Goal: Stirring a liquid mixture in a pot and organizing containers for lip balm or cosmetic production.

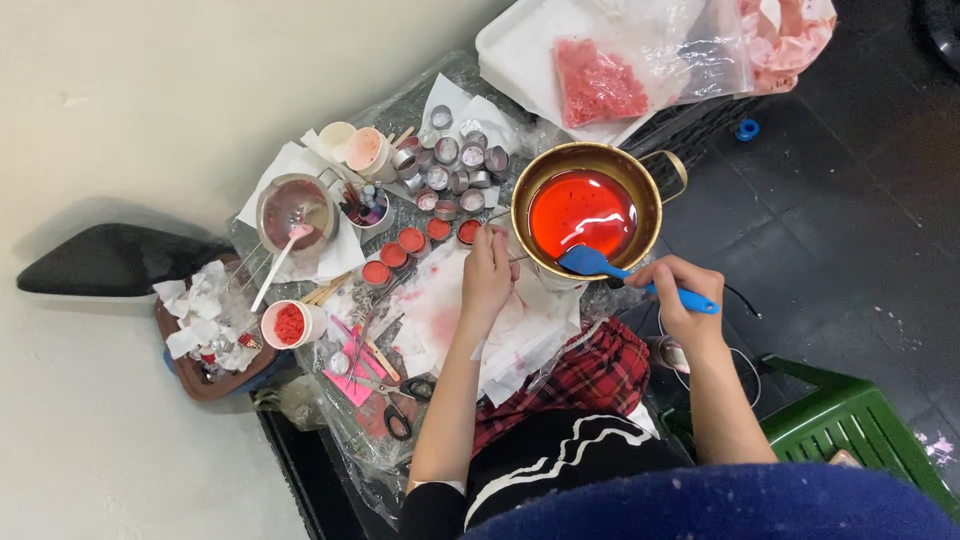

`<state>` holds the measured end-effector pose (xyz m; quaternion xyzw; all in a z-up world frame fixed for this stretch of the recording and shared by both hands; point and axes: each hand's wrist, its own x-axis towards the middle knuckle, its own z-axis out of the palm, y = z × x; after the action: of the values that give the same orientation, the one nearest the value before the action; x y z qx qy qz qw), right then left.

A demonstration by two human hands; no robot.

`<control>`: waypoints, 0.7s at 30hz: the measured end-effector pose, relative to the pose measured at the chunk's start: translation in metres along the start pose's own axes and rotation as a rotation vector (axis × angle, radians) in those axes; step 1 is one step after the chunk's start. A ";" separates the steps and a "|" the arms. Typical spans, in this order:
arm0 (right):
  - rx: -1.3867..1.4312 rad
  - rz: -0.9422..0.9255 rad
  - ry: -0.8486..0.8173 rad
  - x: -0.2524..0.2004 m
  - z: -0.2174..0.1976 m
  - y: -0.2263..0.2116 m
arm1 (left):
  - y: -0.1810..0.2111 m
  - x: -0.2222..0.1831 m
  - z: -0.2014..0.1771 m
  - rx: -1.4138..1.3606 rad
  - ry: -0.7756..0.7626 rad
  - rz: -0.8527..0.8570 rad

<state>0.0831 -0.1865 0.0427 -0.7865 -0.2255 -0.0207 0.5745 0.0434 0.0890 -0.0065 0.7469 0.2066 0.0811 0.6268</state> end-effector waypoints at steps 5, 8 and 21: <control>-0.047 0.039 -0.019 -0.002 0.005 -0.014 | -0.015 -0.009 -0.004 -0.068 0.030 0.155; -0.021 0.015 -0.066 -0.003 0.010 -0.019 | -0.022 -0.017 -0.019 -0.109 0.014 0.107; 0.048 -0.084 -0.346 -0.023 0.065 -0.050 | -0.063 -0.114 -0.109 -0.319 0.144 -0.004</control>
<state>0.0286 -0.1228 0.0582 -0.7543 -0.3541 0.0960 0.5445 -0.1140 0.1489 -0.0297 0.6297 0.2368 0.1649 0.7213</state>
